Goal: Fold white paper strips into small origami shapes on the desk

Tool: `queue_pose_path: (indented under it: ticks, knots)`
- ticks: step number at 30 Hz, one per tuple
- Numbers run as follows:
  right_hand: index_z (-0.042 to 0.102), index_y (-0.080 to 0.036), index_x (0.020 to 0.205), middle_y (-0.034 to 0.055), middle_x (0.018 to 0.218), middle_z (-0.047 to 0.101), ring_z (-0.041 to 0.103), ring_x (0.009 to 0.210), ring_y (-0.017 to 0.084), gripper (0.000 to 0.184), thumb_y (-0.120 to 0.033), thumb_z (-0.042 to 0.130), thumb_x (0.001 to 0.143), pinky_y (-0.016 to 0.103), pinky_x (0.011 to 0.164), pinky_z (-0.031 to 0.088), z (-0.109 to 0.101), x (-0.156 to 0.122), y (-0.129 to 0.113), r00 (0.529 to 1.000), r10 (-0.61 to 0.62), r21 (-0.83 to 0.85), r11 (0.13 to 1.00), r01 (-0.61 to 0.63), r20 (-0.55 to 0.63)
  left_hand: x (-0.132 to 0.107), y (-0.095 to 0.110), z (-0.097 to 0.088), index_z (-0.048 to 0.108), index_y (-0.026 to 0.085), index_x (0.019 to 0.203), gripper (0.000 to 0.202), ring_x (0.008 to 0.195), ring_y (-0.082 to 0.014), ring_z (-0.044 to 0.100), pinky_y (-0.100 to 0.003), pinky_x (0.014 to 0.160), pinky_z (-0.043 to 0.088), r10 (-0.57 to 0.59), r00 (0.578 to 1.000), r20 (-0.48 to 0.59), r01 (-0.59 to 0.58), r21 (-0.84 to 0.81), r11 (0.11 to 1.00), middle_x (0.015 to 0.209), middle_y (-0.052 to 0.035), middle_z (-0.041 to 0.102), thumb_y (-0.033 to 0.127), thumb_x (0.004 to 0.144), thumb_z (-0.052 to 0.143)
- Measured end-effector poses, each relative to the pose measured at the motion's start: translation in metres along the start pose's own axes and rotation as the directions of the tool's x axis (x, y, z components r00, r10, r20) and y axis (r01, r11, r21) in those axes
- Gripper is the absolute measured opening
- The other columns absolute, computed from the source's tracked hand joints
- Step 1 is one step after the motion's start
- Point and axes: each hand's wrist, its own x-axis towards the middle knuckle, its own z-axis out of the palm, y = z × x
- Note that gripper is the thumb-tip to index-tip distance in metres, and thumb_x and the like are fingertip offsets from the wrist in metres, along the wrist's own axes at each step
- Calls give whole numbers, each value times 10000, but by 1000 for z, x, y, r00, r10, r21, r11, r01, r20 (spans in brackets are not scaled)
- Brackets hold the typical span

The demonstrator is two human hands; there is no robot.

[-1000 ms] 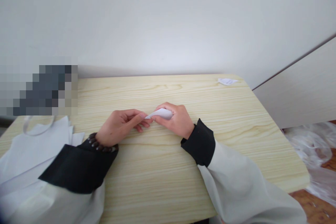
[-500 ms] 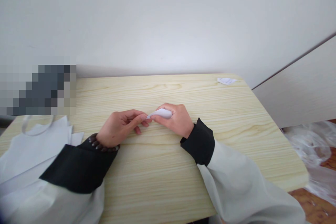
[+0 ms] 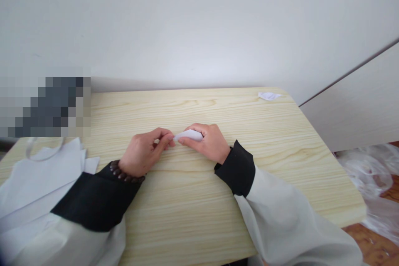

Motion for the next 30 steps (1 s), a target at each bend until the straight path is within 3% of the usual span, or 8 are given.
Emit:
queue_pose_path:
  ticks: [15, 24, 30]
  knots:
    - [694, -180, 805, -6, 698, 675, 580, 606, 114, 206, -375, 655, 747, 209, 552, 415, 0, 1, 0, 1000, 5, -10, 1000, -5, 19, 0, 1, 2, 621, 182, 765, 234, 561, -119, 591, -224, 628, 466, -52, 998, 24, 54, -85, 995, 667, 15, 682, 363, 847, 498]
    - [701, -196, 785, -5, 699, 676, 584, 613, 119, 210, -396, 650, 749, 212, 556, 422, -2, 0, 2, 999, -24, 22, 999, 23, 32, 1, -7, 3, 651, 176, 853, 314, 604, -133, 591, -214, 545, 458, -30, 997, 69, 41, -160, 986, 729, -14, 683, 461, 815, 523]
    - [687, -174, 803, -7, 668, 644, 538, 570, 105, 246, -411, 637, 761, 209, 523, 391, -1, 0, 2, 999, -12, 24, 1000, 11, 48, 0, -2, 2, 660, 176, 767, 288, 542, -116, 571, -222, 563, 465, -75, 995, 67, 84, -144, 986, 654, 0, 670, 410, 834, 504]
